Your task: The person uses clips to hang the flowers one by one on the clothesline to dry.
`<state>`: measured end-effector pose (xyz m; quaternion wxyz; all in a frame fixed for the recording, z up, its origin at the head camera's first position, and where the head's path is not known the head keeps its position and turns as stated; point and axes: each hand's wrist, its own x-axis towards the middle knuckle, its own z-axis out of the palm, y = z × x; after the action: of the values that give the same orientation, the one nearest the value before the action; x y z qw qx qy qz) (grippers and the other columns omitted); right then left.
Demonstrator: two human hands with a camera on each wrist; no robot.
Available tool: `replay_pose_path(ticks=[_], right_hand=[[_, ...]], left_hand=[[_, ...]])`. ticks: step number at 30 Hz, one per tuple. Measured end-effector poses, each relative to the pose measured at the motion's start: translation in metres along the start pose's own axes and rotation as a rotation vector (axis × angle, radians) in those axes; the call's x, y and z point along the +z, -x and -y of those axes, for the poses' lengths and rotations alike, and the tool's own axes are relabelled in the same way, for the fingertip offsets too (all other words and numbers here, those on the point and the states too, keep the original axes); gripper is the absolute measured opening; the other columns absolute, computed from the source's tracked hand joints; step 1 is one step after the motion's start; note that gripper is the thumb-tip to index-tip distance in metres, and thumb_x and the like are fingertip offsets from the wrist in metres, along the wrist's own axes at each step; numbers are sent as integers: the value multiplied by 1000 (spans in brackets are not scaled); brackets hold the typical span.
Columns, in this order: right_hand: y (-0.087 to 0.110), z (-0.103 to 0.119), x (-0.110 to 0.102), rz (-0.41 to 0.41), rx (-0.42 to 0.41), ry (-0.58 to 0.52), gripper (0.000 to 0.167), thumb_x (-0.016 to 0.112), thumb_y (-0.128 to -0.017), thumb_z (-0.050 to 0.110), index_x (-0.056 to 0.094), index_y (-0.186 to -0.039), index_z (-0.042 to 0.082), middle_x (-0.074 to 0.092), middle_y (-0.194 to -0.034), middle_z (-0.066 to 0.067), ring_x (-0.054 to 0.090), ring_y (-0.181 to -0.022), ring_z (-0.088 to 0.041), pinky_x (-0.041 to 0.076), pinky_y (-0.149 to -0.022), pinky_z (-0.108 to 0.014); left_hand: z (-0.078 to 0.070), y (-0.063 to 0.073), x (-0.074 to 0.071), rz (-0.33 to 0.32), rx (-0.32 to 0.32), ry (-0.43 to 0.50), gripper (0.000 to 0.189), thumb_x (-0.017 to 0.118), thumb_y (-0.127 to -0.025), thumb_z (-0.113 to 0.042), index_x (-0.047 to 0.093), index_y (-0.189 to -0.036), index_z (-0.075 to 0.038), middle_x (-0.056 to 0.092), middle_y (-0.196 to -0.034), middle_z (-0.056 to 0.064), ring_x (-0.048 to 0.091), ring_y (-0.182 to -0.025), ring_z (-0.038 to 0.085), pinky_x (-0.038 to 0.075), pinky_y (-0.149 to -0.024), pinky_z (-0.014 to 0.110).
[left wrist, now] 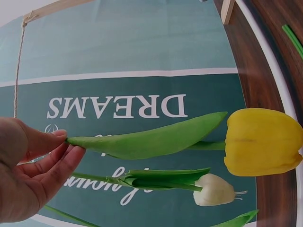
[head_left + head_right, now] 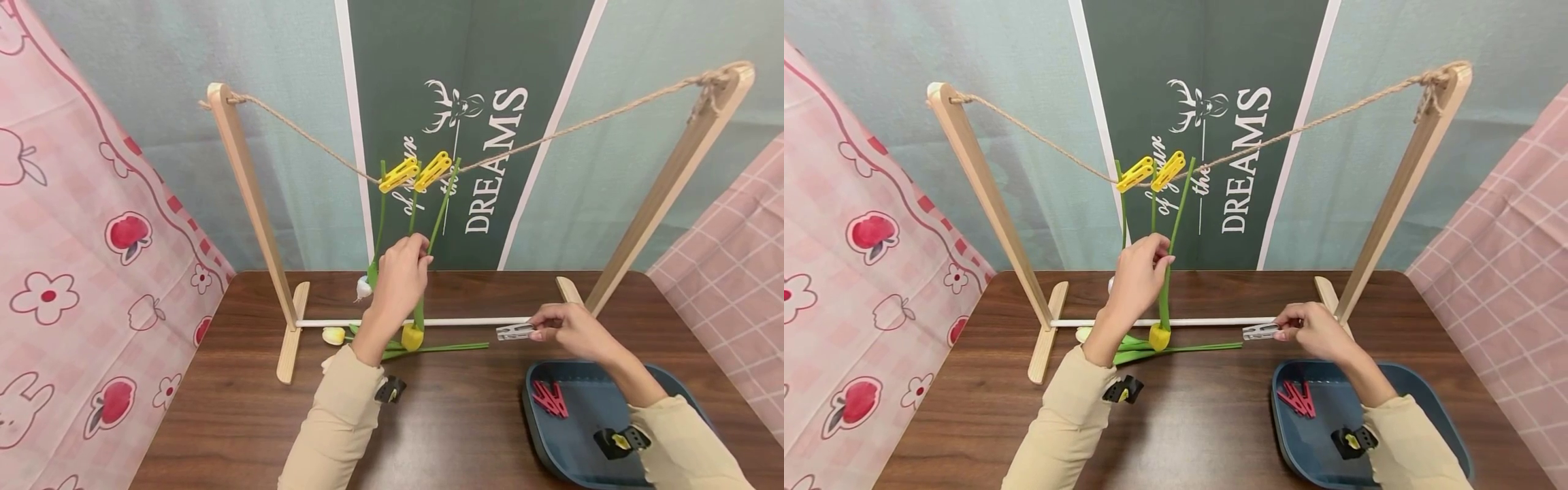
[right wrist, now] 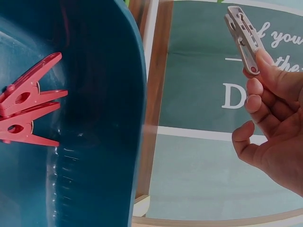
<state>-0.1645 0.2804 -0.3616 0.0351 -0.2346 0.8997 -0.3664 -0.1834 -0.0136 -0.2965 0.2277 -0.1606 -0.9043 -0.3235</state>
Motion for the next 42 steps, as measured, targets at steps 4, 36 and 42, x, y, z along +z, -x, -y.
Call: replay_pose_path(ticks=[4, 36, 42], right_hand=[[-2, 5, -3, -11, 14, 29, 7, 70, -75, -2, 67, -80, 3, 56, -68, 2, 48, -58, -6, 42, -50, -24], [-81, 115, -72, -127, -159, 350, 6, 72, -75, 4, 70, -81, 4, 63, -68, 1, 43, -56, -9, 33, -51, -25], [-90, 133, -80, -139, -168, 361, 5, 72, -76, 3, 71, -81, 5, 62, -66, 0, 42, -55, -11, 31, -50, -26]], left_hand=[[0, 0, 1, 4, -3, 8, 10, 61, -87, -8, 61, -94, 0, 60, -80, 6, 60, -74, 20, 48, -68, 34], [-1, -3, 2, -11, -13, 30, 11, 62, -87, -9, 61, -94, -1, 61, -79, 6, 60, -73, 19, 48, -68, 33], [-2, -3, 1, -13, -15, 29, 11, 62, -87, -9, 61, -93, -1, 60, -78, 6, 60, -72, 18, 48, -67, 33]])
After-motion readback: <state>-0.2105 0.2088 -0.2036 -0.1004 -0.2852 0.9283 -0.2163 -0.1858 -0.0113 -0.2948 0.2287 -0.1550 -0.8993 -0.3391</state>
